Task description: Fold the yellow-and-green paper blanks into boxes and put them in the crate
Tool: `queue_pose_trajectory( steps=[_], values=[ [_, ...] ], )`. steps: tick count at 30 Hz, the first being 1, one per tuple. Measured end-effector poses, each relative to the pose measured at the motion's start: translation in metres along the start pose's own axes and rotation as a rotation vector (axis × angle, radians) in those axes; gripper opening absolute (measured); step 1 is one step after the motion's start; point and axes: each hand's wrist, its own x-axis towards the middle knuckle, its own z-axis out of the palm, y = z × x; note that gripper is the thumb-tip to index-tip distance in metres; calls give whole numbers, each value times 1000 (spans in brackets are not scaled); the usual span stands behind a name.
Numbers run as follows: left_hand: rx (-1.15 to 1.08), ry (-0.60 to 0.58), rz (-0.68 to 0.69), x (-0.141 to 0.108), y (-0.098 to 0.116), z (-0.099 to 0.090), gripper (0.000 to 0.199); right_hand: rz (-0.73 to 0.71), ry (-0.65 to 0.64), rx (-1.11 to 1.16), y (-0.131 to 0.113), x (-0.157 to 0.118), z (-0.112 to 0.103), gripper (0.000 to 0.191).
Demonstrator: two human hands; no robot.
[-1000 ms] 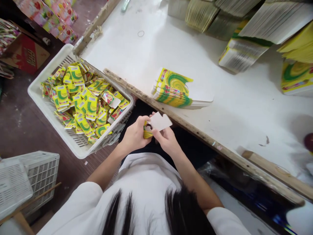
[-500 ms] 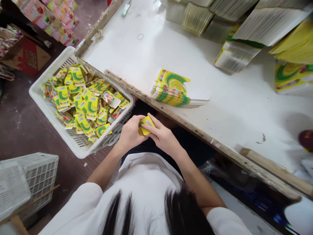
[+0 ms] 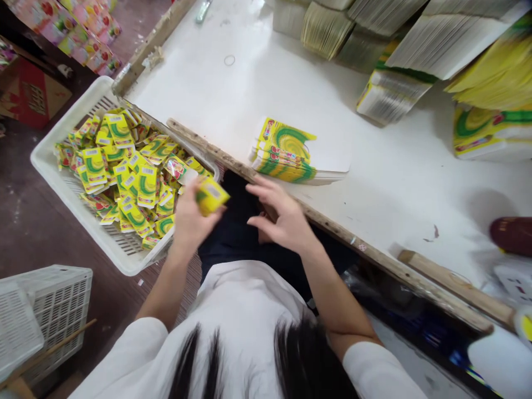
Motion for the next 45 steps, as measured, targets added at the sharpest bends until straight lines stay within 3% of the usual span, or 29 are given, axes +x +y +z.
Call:
queue_pose_trajectory(
  steps=[2,3,5,10,13,15,17,19,22,26,28,32,35,38,42,45],
  values=[
    [82,295,-103,7,-22,-18,95,4,227,-144,7,12,-20,42],
    [87,353,-129,10,-30,-24,100,27,344,-241,12,18,-29,39],
    [66,362,-151,10,-38,-29,101,102,435,-423,27,31,-44,39],
    [-148,61,-142,-5,-14,-1,72,199,365,-621,44,47,-50,30],
    [-333,-131,-120,-12,9,20,56,181,442,-589,33,43,-45,32],
    [-509,-261,-106,-15,22,31,62,163,496,-467,21,35,-36,35],
    [-705,-332,-111,-14,34,40,76,148,459,-263,8,23,-21,37],
    [-885,-309,-156,-11,45,45,79,150,302,-24,-4,8,-2,38],
    [-1138,-98,-243,-1,62,48,61,176,54,311,-20,-11,29,37],
    [-1341,200,-326,15,73,44,55,161,-32,396,-30,-18,54,54],
    [-1289,219,-350,18,72,43,62,170,-24,373,-29,-16,57,53],
    [-1108,115,-292,9,57,49,70,256,99,417,-14,-9,47,29],
    [-1069,131,-289,-1,39,53,46,257,177,418,-6,-8,33,16],
    [-1030,61,-327,-3,22,41,32,169,168,296,-6,-9,17,13],
    [-951,-36,-202,8,14,-2,68,-26,203,-123,-11,-11,0,21],
    [-683,-186,-17,12,28,-26,96,-160,139,-312,-16,-12,-1,30]
  ],
)
